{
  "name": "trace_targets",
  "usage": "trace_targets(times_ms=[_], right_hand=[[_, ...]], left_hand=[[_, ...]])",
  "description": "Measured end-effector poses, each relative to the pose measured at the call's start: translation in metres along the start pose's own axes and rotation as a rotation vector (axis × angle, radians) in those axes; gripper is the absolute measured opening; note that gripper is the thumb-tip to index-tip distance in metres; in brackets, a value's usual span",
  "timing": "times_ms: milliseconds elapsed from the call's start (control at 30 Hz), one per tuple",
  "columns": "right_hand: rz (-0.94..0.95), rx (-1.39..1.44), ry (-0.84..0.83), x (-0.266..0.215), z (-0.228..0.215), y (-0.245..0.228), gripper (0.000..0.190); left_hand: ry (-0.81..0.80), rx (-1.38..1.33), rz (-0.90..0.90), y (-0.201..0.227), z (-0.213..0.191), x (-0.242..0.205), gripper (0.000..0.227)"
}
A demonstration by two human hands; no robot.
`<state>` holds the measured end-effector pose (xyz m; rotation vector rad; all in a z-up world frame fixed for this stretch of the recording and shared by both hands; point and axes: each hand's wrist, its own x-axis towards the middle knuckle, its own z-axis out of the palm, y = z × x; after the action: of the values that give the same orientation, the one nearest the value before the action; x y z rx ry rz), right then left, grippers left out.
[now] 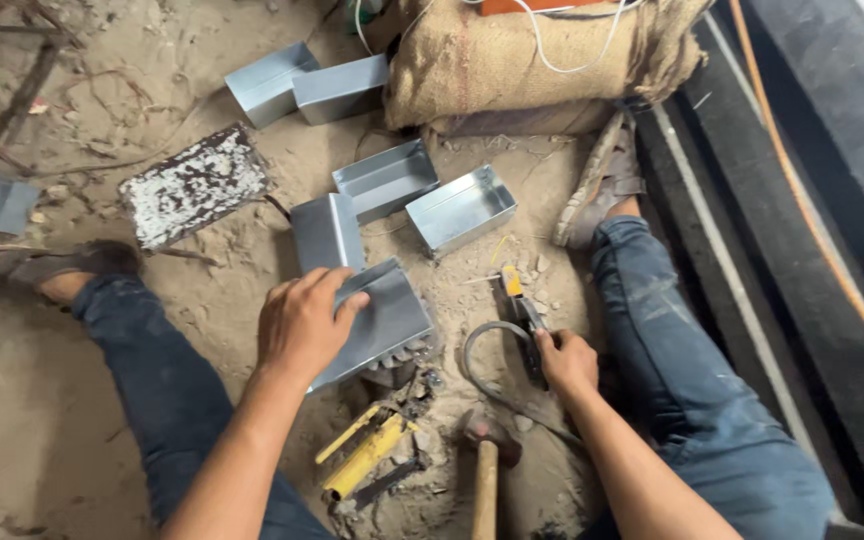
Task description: The person sits on the ground and uses a welding torch to join the seams of small rectangular metal boxes. They hold the boxes in place with one hand while welding with the other, occasionally using a hammer to tap the metal.
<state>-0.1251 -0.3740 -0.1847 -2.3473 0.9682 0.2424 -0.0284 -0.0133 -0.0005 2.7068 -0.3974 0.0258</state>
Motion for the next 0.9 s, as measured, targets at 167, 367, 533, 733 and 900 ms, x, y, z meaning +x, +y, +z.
trace_targets(times_ms=[167,367,533,733,900], right_hand=[[0.014,0.159,-0.041,0.016,0.01,0.005,0.049],[0.196,0.878,-0.311,0.019,-0.007,-0.004,0.029],[0.269,1.15,-0.567,-0.021,-0.045,-0.017,0.02],[0.227,1.188,-0.369,-0.106,-0.088,-0.053,0.033],[0.17,1.234,-0.309,-0.188,-0.103,-0.076,0.042]], left_hand=[[0.027,0.141,0.057,0.023,-0.001,-0.023,0.131],[-0.025,0.118,0.053,0.011,0.006,-0.029,0.124],[-0.001,0.045,0.125,-0.004,0.008,-0.021,0.123],[-0.042,0.061,0.118,-0.002,0.007,-0.022,0.125],[-0.056,0.143,0.18,-0.009,-0.001,-0.024,0.133]])
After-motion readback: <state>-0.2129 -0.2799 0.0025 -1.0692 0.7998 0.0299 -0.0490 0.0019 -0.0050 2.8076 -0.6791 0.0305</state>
